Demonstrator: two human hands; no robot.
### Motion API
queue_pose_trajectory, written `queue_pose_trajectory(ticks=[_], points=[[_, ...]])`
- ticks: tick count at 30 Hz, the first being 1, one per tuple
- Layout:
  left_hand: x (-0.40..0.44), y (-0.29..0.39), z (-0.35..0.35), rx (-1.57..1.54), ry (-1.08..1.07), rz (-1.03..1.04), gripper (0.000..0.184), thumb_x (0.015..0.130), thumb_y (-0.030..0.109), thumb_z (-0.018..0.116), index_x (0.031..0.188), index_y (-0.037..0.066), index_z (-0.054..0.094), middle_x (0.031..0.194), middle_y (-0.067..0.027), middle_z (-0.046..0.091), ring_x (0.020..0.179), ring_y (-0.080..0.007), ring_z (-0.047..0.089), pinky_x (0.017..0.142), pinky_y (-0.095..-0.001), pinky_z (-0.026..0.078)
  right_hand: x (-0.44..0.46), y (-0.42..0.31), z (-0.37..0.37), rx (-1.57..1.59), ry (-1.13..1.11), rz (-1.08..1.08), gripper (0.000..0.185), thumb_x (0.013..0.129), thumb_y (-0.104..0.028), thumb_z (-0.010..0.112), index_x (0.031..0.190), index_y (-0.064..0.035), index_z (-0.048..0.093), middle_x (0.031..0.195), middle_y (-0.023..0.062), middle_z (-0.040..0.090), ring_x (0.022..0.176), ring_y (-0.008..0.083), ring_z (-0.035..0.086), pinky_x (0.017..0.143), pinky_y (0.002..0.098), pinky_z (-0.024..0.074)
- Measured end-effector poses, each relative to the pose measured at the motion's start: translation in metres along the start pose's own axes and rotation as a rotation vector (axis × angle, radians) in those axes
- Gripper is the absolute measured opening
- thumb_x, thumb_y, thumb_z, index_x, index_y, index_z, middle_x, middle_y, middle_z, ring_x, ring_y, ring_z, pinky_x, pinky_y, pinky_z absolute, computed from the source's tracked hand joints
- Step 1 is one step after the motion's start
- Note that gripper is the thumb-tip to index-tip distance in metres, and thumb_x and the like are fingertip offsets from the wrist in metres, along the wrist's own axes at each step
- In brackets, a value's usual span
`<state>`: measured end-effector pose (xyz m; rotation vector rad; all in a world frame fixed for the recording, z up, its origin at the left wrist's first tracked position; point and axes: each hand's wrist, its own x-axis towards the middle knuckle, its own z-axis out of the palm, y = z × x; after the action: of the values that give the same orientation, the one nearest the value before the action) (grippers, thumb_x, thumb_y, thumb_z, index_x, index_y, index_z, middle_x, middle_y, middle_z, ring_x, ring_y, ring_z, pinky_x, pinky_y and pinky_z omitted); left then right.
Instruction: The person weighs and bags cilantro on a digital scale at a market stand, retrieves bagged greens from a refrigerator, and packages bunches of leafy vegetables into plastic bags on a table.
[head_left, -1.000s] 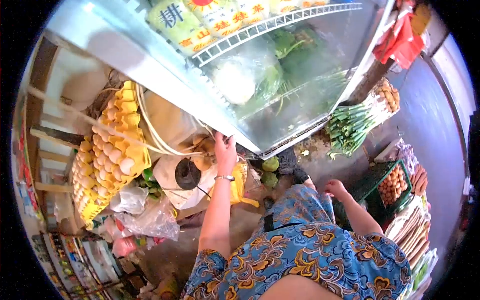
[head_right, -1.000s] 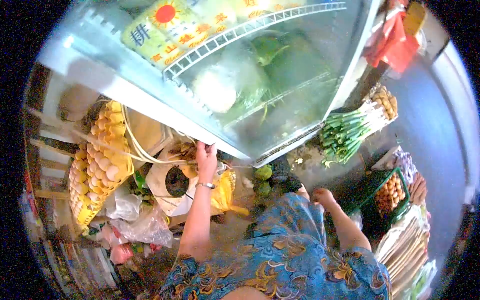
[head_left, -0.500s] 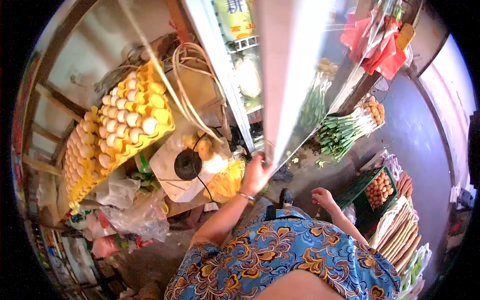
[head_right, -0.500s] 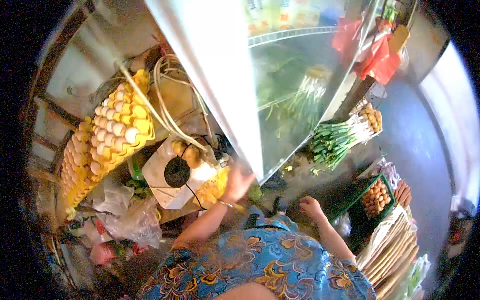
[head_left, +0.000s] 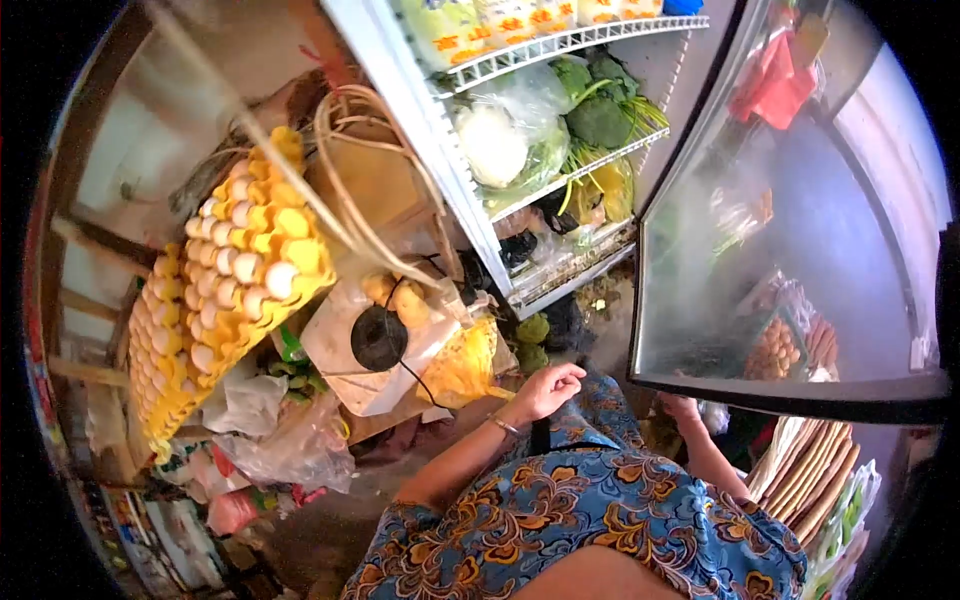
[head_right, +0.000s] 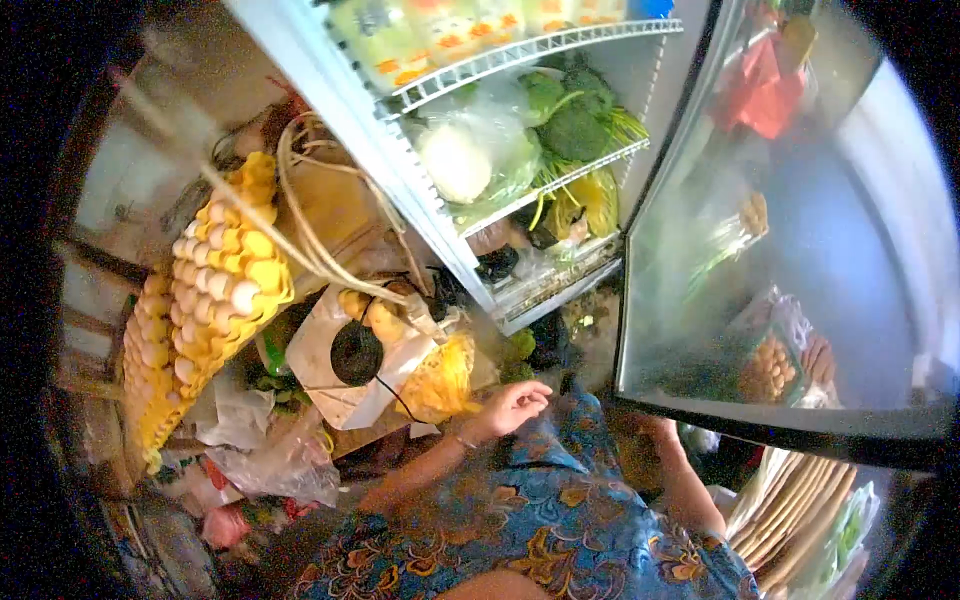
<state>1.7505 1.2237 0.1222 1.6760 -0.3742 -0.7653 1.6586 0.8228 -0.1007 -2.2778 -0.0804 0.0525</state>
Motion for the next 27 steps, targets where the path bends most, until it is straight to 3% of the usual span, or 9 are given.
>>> queue_pose_trajectory(ticks=[2,9,11,12,15,17,20,23,27], points=[[0.009,-0.018,0.0,-0.045,-0.034,-0.045,0.029,0.09,0.01,0.057,0.118,0.002,0.054,0.098,-0.0058,0.064,0.086,-0.0111,0.059,0.077,-0.0268,0.048,-0.006,-0.023,-0.041,0.974,-0.068,0.856,0.061,0.085,-0.01,0.064,0.139,-0.0198,0.038,0.101,0.0017,0.058,0.077,0.0153,0.059,0.061,0.0286,0.0467],[0.078,-0.042,-0.004,-0.049,0.014,-0.12,0.027,0.092,0.009,0.056,0.119,0.003,0.055,0.1,-0.0047,0.062,0.087,-0.01,0.059,0.077,-0.0255,0.049,-0.032,-0.008,-0.039,0.747,0.19,1.22,0.038,0.092,-0.024,0.053,0.127,-0.0095,0.05,0.118,0.0044,0.062,0.107,0.0174,0.061,0.077,0.0309,0.0483],[0.108,-0.049,-0.005,-0.056,0.009,-0.167,0.027,0.092,0.009,0.056,0.119,0.003,0.055,0.1,-0.0045,0.062,0.088,-0.0098,0.058,0.077,-0.0252,0.049,-0.045,0.003,-0.027,0.817,0.225,1.008,0.028,0.089,-0.024,0.059,0.114,-0.011,0.06,0.111,0.0047,0.065,0.099,0.0163,0.063,0.074,0.0298,0.0486],[0.124,-0.051,-0.007,-0.076,0.025,-0.184,0.027,0.092,0.009,0.056,0.119,0.004,0.055,0.099,-0.0044,0.062,0.088,-0.0097,0.058,0.077,-0.0249,0.049,-0.038,0.012,-0.023,0.913,0.308,1.356,0.022,0.083,-0.029,0.068,0.098,-0.0126,0.066,0.096,0.002,0.066,0.089,0.0153,0.063,0.073,0.0303,0.0491],[0.173,-0.033,-0.016,0.006,0.011,-0.178,0.026,0.092,0.009,0.057,0.118,0.005,0.056,0.096,-0.0038,0.062,0.087,-0.0093,0.058,0.075,-0.0239,0.049,-0.064,0.089,0.023,0.494,0.135,1.218,0.024,0.077,-0.033,0.073,0.087,-0.0133,0.065,0.081,0.0017,0.064,0.076,0.0138,0.061,0.066,0.0294,0.0488],[0.203,-0.036,-0.022,0.088,0.014,-0.163,0.026,0.092,0.01,0.058,0.117,0.005,0.056,0.094,-0.0035,0.061,0.084,-0.0097,0.058,0.072,-0.0238,0.048,-0.047,0.096,0.043,0.862,0.527,1.626,0.023,0.077,-0.033,0.071,0.079,-0.0124,0.062,0.072,0.005,0.061,0.07,0.015,0.059,0.058,0.029,0.0472],[0.249,-0.05,-0.032,0.107,0.015,-0.126,0.025,0.092,0.01,0.057,0.116,0.004,0.056,0.094,-0.0035,0.061,0.083,-0.0101,0.058,0.07,-0.0237,0.048,-0.028,0.111,0.07,0.955,0.113,1.443,0.019,0.082,-0.025,0.064,0.089,-0.008,0.059,0.073,0.009,0.059,0.065,0.0181,0.058,0.052,0.0304,0.0464],[0.297,-0.066,-0.044,0.299,0.009,-0.09,0.03,0.091,0.014,0.059,0.119,0.004,0.054,0.101,-0.0085,0.061,0.087,-0.0144,0.059,0.071,-0.0274,0.05,0.038,0.078,0.107,1.354,0.246,1.363,0.032,0.087,-0.013,0.055,0.117,-0.0038,0.048,0.084,0.0134,0.061,0.064,0.0241,0.062,0.053,0.0332,0.0492],[0.36,-0.095,-0.067,0.172,0.046,-0.381,0.041,0.089,0.018,0.061,0.127,0.007,0.051,0.111,-0.0122,0.059,0.095,-0.0195,0.06,0.078,-0.0301,0.052,0.161,0.072,0.137,1.255,0.027,1.026,0.023,0.09,-0.019,0.059,0.106,-0.0032,0.058,0.079,0.0031,0.059,0.062,0.0138,0.057,0.051,0.0281,0.0436]])
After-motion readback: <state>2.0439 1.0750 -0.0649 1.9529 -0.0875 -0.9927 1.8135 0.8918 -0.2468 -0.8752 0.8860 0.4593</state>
